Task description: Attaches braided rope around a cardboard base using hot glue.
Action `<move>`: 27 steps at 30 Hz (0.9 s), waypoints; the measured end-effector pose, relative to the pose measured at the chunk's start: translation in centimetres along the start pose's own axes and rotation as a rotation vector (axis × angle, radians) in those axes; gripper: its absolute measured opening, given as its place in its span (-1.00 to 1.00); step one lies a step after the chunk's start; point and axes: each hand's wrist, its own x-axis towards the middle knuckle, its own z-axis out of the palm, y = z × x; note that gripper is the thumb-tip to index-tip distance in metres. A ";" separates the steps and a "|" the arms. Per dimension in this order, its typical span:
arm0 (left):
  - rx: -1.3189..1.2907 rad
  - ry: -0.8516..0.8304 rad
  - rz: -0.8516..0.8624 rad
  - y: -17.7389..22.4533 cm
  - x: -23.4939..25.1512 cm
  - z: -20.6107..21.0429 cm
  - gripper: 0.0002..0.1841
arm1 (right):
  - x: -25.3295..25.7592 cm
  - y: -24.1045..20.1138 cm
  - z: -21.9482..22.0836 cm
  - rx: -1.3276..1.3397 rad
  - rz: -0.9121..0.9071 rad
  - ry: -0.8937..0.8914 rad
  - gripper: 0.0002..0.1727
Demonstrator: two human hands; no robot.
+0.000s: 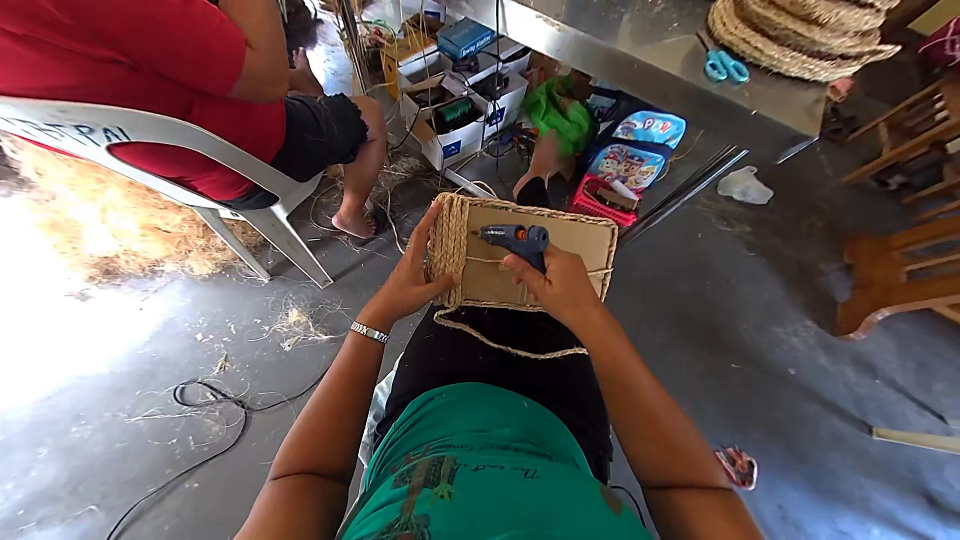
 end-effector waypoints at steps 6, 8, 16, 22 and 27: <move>0.056 0.032 -0.006 0.2 -0.6 0.2 0.19 | 2.9 -0.1 -0.4 -0.022 -0.044 0.065 -0.43; 0.049 0.026 -0.007 0.0 -0.5 0.1 0.20 | 2.2 -0.3 -0.2 -0.023 -0.025 0.065 -0.43; 0.045 0.027 -0.003 0.1 -0.3 0.2 0.19 | 2.8 -0.4 0.6 0.028 -0.007 0.101 -0.45; -0.010 0.010 -0.034 -0.4 0.0 0.3 0.21 | 2.4 -0.6 0.3 0.045 0.004 0.108 -0.46; 0.136 0.044 -0.030 -1.2 0.0 0.2 0.21 | 2.8 -0.4 1.0 0.117 0.055 0.054 -0.46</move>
